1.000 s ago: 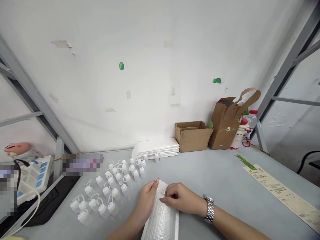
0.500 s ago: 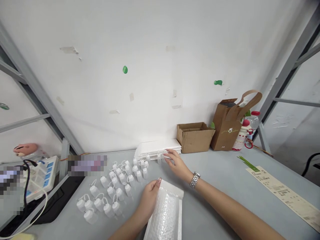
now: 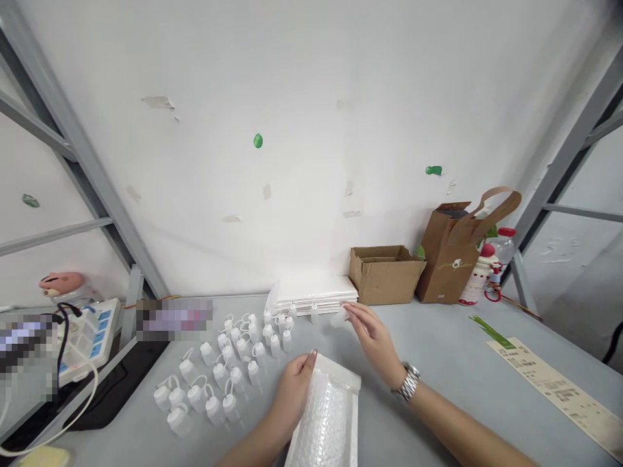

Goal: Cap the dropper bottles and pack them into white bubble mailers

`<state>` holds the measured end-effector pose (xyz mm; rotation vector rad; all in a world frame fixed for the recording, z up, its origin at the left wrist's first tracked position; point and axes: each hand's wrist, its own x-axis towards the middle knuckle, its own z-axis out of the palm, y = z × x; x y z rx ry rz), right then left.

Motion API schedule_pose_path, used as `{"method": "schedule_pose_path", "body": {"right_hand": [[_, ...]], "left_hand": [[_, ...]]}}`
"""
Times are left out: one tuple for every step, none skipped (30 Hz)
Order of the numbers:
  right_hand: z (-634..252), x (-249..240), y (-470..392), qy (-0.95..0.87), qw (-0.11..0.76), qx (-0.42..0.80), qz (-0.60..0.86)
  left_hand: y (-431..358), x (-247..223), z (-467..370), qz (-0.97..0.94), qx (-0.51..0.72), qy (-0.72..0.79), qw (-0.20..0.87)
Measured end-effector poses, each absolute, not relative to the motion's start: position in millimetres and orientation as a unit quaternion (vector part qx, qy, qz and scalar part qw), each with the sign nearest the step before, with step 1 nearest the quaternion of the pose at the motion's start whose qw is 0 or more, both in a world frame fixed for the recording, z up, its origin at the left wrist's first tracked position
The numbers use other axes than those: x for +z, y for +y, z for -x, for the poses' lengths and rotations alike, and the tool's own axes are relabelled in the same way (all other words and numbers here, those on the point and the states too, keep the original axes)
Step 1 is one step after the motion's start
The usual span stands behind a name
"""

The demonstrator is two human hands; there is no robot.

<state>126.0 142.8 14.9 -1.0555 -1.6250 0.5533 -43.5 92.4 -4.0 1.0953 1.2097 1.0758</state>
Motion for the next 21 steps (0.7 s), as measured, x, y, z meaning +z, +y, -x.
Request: {"method": "schedule_pose_path", "body": {"right_hand": [[-127, 15, 133, -0.672, 0.55, 0.244, 0.432], [-127, 15, 123, -0.67, 0.555, 0.256, 0.421], [-126, 14, 114, -0.678, 0.546, 0.27, 0.412], [-124, 14, 107, -0.691, 0.53, 0.282, 0.402], [-121, 14, 102, -0.706, 0.51, 0.294, 0.394], [-119, 14, 98, -0.718, 0.49, 0.305, 0.388], [-117, 14, 95, -0.725, 0.476, 0.316, 0.385], [-115, 15, 95, -0.724, 0.467, 0.328, 0.387], [-113, 15, 95, -0.714, 0.465, 0.342, 0.396], [-112, 15, 96, -0.697, 0.465, 0.361, 0.409], [-111, 15, 97, -0.674, 0.467, 0.384, 0.425], [-110, 14, 98, -0.648, 0.467, 0.413, 0.439], [-109, 13, 99, -0.622, 0.462, 0.446, 0.448], [-108, 12, 99, -0.602, 0.452, 0.478, 0.452], [-107, 10, 99, -0.592, 0.439, 0.504, 0.45], [-106, 9, 97, -0.59, 0.426, 0.521, 0.446], [-104, 7, 95, -0.592, 0.416, 0.53, 0.442], [-103, 5, 94, -0.595, 0.41, 0.534, 0.439], [-101, 4, 92, -0.592, 0.413, 0.539, 0.434], [-100, 2, 91, -0.581, 0.424, 0.548, 0.427], [-99, 1, 90, -0.562, 0.44, 0.563, 0.416]], "left_hand": [[92, -3, 44, -0.461, 0.458, 0.513, 0.561], [92, -3, 44, -0.455, 0.46, 0.513, 0.564], [93, -2, 45, -0.449, 0.463, 0.513, 0.566], [93, -2, 45, -0.443, 0.467, 0.51, 0.57], [93, -1, 45, -0.439, 0.473, 0.507, 0.572], [94, -1, 46, -0.435, 0.479, 0.502, 0.574], [94, -1, 46, -0.434, 0.485, 0.496, 0.575], [94, -1, 46, -0.433, 0.488, 0.491, 0.577], [94, -1, 46, -0.433, 0.488, 0.489, 0.58], [94, -1, 46, -0.432, 0.484, 0.489, 0.583], [94, -1, 46, -0.432, 0.479, 0.493, 0.585], [94, -1, 46, -0.434, 0.474, 0.497, 0.584], [94, -1, 46, -0.438, 0.471, 0.501, 0.579], [94, -2, 46, -0.443, 0.471, 0.506, 0.571], [94, -2, 46, -0.448, 0.471, 0.511, 0.562], [94, -3, 46, -0.452, 0.472, 0.517, 0.553], [94, -3, 47, -0.453, 0.472, 0.522, 0.548], [95, -3, 47, -0.452, 0.47, 0.526, 0.546], [95, -3, 48, -0.45, 0.469, 0.528, 0.546], [95, -3, 48, -0.449, 0.468, 0.527, 0.548], [96, -3, 48, -0.449, 0.469, 0.525, 0.55]]}}
